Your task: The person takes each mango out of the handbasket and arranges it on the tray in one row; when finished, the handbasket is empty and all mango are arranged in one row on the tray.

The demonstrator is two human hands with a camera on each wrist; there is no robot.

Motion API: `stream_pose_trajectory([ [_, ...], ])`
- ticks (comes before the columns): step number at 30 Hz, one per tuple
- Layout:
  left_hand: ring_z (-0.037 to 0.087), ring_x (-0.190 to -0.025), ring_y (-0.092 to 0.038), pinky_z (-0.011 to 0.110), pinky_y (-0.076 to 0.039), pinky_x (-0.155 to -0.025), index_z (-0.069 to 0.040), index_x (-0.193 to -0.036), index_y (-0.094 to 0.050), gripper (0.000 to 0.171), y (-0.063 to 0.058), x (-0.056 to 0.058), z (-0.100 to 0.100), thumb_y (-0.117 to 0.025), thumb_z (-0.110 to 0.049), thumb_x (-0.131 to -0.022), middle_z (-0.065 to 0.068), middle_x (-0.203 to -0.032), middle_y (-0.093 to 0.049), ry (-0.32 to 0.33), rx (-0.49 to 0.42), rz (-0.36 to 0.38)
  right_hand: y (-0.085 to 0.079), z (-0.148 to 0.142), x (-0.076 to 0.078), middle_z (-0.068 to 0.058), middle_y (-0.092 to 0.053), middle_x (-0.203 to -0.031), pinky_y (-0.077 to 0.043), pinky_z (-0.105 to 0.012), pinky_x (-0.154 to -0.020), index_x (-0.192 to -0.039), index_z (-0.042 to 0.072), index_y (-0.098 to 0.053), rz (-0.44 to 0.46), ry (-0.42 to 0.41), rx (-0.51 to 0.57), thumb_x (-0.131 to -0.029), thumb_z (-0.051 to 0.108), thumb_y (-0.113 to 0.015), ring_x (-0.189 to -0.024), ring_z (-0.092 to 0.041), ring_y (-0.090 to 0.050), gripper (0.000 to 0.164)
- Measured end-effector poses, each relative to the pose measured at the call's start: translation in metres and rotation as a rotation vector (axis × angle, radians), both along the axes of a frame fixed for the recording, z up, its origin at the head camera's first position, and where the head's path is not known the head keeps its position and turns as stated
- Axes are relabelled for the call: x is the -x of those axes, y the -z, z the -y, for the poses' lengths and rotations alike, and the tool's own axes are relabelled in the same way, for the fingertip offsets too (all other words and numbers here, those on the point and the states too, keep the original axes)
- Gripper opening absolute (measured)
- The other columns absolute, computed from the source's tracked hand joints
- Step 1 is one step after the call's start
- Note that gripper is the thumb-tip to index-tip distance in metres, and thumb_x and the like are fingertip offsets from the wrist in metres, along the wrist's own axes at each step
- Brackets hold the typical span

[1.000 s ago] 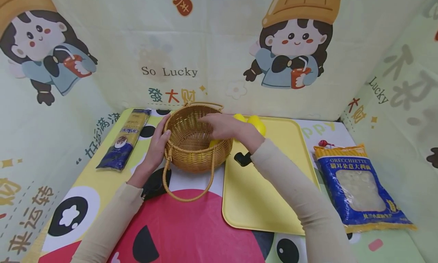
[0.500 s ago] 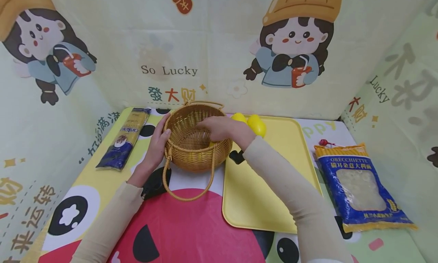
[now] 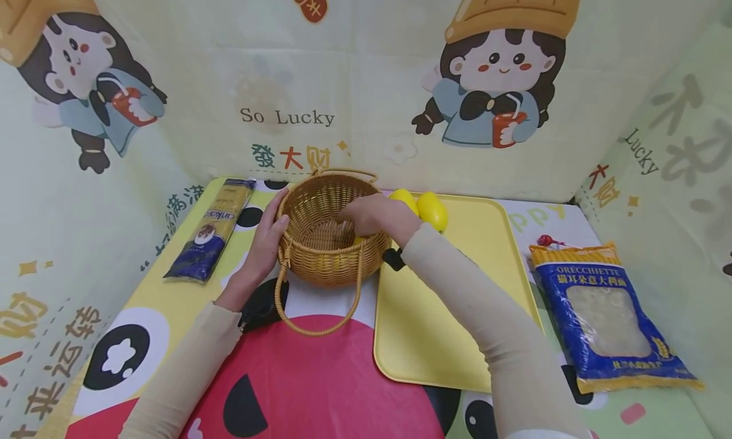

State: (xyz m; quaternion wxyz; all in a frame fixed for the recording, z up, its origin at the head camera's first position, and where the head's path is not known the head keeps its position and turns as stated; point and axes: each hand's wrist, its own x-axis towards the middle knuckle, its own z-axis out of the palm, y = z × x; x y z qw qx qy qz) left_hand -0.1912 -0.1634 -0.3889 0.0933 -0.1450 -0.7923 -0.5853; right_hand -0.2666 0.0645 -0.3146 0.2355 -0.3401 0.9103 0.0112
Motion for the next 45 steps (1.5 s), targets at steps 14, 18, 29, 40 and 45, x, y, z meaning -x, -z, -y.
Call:
stream_pose_trajectory([
  [14, 0.030, -0.149, -0.028, 0.054, -0.027, -0.121, -0.009, -0.158, -0.022, 0.058, -0.002, -0.003, -0.001, -0.039, -0.020, -0.103, 0.010, -0.163, -0.025, -0.003, 0.015, 0.002, 0.003, 0.003, 0.001, -0.002, -0.054, -0.147, -0.044, -0.041, -0.106, -0.144, 0.025, -0.054, -0.001, 0.006, -0.045, -0.089, -0.001, -0.049, -0.133, -0.021, -0.049, 0.061],
  [18, 0.030, -0.149, -0.028, 0.054, -0.027, -0.121, -0.009, -0.158, -0.023, 0.058, -0.001, -0.003, 0.000, -0.039, -0.020, -0.104, 0.010, -0.163, -0.025, -0.005, 0.013, 0.004, 0.007, 0.002, 0.005, -0.004, -0.055, -0.146, -0.043, -0.041, -0.109, -0.143, 0.021, -0.055, -0.014, -0.027, 0.047, -0.087, -0.005, -0.047, -0.136, -0.023, -0.048, 0.063],
  [29, 0.029, -0.149, -0.028, 0.054, -0.027, -0.121, -0.011, -0.158, -0.023, 0.058, 0.000, -0.003, -0.001, -0.039, -0.020, -0.104, 0.010, -0.163, -0.025, -0.004, 0.012, 0.000, 0.012, 0.001, 0.005, -0.003, -0.060, -0.140, -0.045, -0.044, -0.107, -0.137, 0.021, -0.062, -0.065, -0.008, 0.105, -0.085, 0.000, -0.048, -0.131, -0.023, -0.052, 0.058],
  [40, 0.028, -0.149, -0.028, 0.054, -0.026, -0.121, -0.010, -0.158, -0.023, 0.058, 0.001, -0.002, 0.000, -0.039, -0.020, -0.104, 0.010, -0.163, -0.025, -0.001, 0.007, -0.007, 0.012, 0.001, 0.005, -0.005, -0.063, -0.135, -0.044, -0.037, -0.090, -0.129, 0.017, -0.068, -0.022, -0.005, 0.070, -0.080, -0.007, -0.050, -0.117, -0.021, -0.055, 0.057],
  [45, 0.027, -0.149, -0.028, 0.053, -0.027, -0.121, -0.011, -0.158, -0.023, 0.058, 0.003, -0.001, -0.001, -0.039, -0.021, -0.104, 0.009, -0.163, -0.025, -0.003, 0.005, -0.003, 0.010, 0.002, 0.003, -0.008, -0.061, -0.137, -0.046, -0.039, -0.102, -0.130, 0.015, -0.067, -0.001, -0.014, 0.023, -0.084, -0.006, -0.052, -0.120, -0.024, -0.055, 0.053],
])
